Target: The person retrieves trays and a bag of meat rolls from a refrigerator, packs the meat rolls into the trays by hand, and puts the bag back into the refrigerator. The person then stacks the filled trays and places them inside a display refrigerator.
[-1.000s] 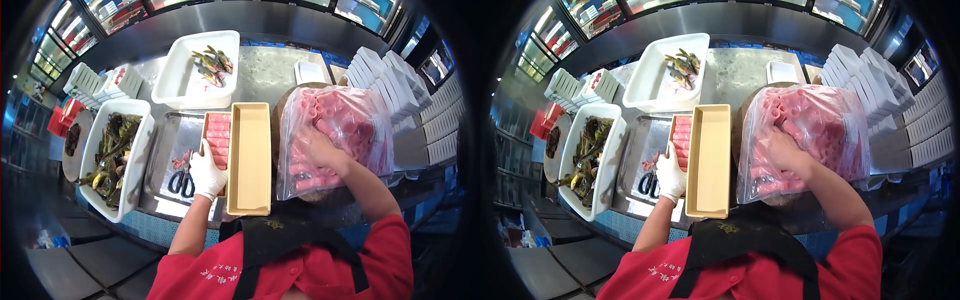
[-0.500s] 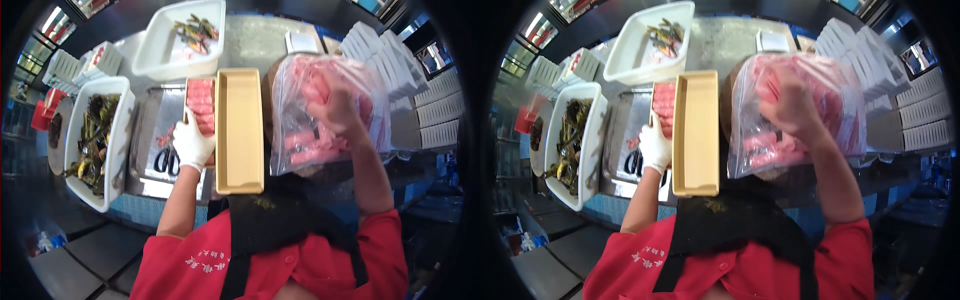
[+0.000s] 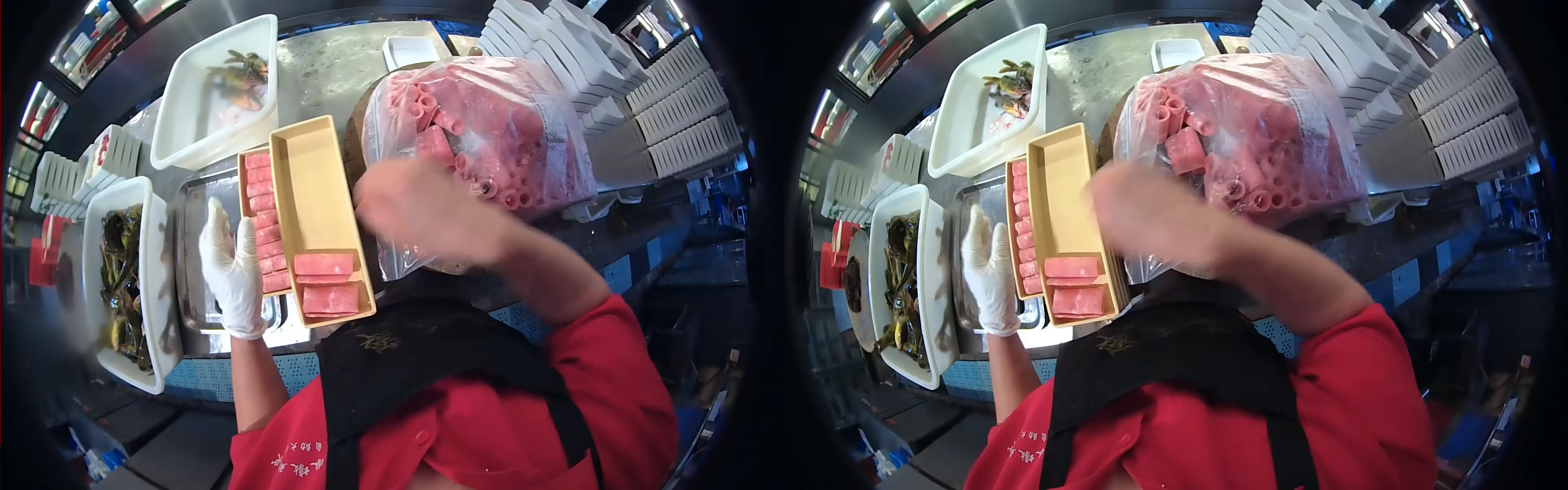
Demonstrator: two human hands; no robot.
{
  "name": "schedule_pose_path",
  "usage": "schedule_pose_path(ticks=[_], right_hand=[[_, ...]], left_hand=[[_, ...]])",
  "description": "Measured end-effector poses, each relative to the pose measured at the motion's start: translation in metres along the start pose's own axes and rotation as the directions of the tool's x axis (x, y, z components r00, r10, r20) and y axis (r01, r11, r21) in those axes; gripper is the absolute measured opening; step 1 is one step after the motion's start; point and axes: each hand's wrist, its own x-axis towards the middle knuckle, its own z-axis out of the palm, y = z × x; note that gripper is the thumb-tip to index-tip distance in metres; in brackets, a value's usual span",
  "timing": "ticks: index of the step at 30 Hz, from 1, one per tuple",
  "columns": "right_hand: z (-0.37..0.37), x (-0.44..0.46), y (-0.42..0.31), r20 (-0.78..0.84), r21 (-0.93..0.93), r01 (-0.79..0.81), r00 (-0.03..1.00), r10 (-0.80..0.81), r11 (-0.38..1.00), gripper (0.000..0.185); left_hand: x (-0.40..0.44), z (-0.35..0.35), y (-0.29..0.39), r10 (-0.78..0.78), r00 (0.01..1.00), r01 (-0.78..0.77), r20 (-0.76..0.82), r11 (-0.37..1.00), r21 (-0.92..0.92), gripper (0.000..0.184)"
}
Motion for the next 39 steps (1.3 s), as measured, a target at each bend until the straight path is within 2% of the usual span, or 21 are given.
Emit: schedule_pose_path(ticks=[3,5,6,7,8,10,13,14,17,18,20,22,24,26,28,29,32,34,36,38,39], right_hand=[[-0.033,0.007,0.063,-0.087,-0.325,-0.352,0.935,0.343,0.878,0.019],[-0.029,0.019,0.068,0.128,-0.386,-0.456,0.835,0.535,0.802,0.02],[-0.018,0.023,0.079,0.116,-0.381,-0.457,0.839,0.532,0.804,0.02],[0.0,0.025,0.095,-0.006,-0.451,-0.455,0.862,0.507,0.768,0.024],[0.007,0.027,0.106,-0.121,-0.515,-0.457,0.876,0.467,0.725,0.029],[-0.006,0.025,0.117,0.006,-0.499,-0.432,0.865,0.501,0.751,0.036],[-0.01,0.011,0.133,-0.019,-0.432,-0.24,0.966,0.258,0.869,0.031],[-0.008,0.014,0.136,0.032,-0.429,-0.275,0.947,0.319,0.86,0.032],[-0.008,0.026,0.123,0.107,-0.401,-0.39,0.878,0.466,0.829,0.04],[-0.007,0.031,0.118,0.137,-0.385,-0.465,0.826,0.547,0.797,0.049],[-0.008,0.029,0.111,0.008,-0.273,-0.576,0.799,0.601,0.77,0.045],[-0.018,0.025,0.109,0.13,-0.318,-0.433,0.861,0.491,0.844,0.044],[-0.016,0.02,0.112,0.089,-0.296,-0.438,0.872,0.482,0.849,0.038],[-0.015,0.016,0.118,0.004,-0.221,-0.408,0.908,0.42,0.886,0.03],[-0.012,0.023,0.117,0.015,-0.23,-0.455,0.882,0.471,0.86,0.034],[-0.011,0.027,0.116,0.016,-0.243,-0.503,0.853,0.522,0.829,0.04],[-0.001,0.022,0.122,-0.193,-0.135,-0.495,0.863,0.468,0.858,0.048],[0.002,0.027,0.138,-0.195,-0.112,-0.461,0.879,0.435,0.881,0.045],[0.004,0.029,0.154,-0.228,0.015,-0.325,0.919,0.32,0.945,0.045],[0.009,0.028,0.171,-0.268,-0.22,-0.017,0.962,-0.043,0.975,0.044],[0.014,0.035,0.174,-0.108,-0.223,-0.283,0.958,0.264,0.933,0.043]], left_hand=[[0.011,0.028,0.076,0.267,0.957,-0.271,0.109,0.962,0.024,0.034],[0.011,0.068,0.12,0.462,0.809,-0.453,0.364,0.884,-0.115,0.024],[0.008,0.093,0.141,0.514,0.7,-0.455,0.496,0.856,-0.246,0.019],[0.007,0.116,0.142,0.524,0.581,-0.55,0.623,0.817,-0.174,0.016],[0.007,0.137,0.135,0.495,0.457,-0.641,0.739,0.759,-0.113,0.014],[0.015,0.169,0.121,0.161,0.292,-0.725,0.943,0.68,0.108,0.019],[0.018,0.188,0.105,0.123,0.331,-0.749,0.935,0.637,0.181,0.02],[0.024,0.194,0.101,0.125,0.329,-0.755,0.936,0.63,0.182,0.02],[0.042,0.205,0.108,-0.011,-0.025,-0.721,1.0,0.692,-0.01,0.027],[0.041,0.206,0.114,-0.014,-0.028,-0.729,1.0,0.685,-0.011,0.027],[0.035,0.21,0.123,-0.283,-0.106,-0.681,0.953,0.719,0.138,0.032],[0.028,0.219,0.112,-0.312,-0.112,-0.699,0.943,0.7,0.148,0.041],[0.015,0.217,0.105,-0.038,0.011,-0.751,0.999,0.659,0.034,0.049],[0.0,0.213,0.113,-0.046,0.078,-0.774,0.996,0.626,0.089,0.051],[-0.015,0.216,0.105,-0.159,0.365,-0.626,0.917,0.687,0.368,0.047],[-0.021,0.215,0.101,-0.073,0.447,-0.635,0.891,0.676,0.374,0.038],[-0.017,0.204,0.104,0.088,0.475,-0.577,0.875,0.783,0.234,0.02],[-0.008,0.192,0.115,0.093,0.488,-0.596,0.868,0.762,0.253,0.016],[0.004,0.174,0.126,0.221,0.448,-0.405,0.866,0.914,-0.024,0.02],[0.011,0.143,0.162,0.157,0.61,-0.043,0.777,0.985,-0.166,0.03],[0.019,0.128,0.171,0.12,0.669,0.065,0.734,0.974,-0.219,0.033]])
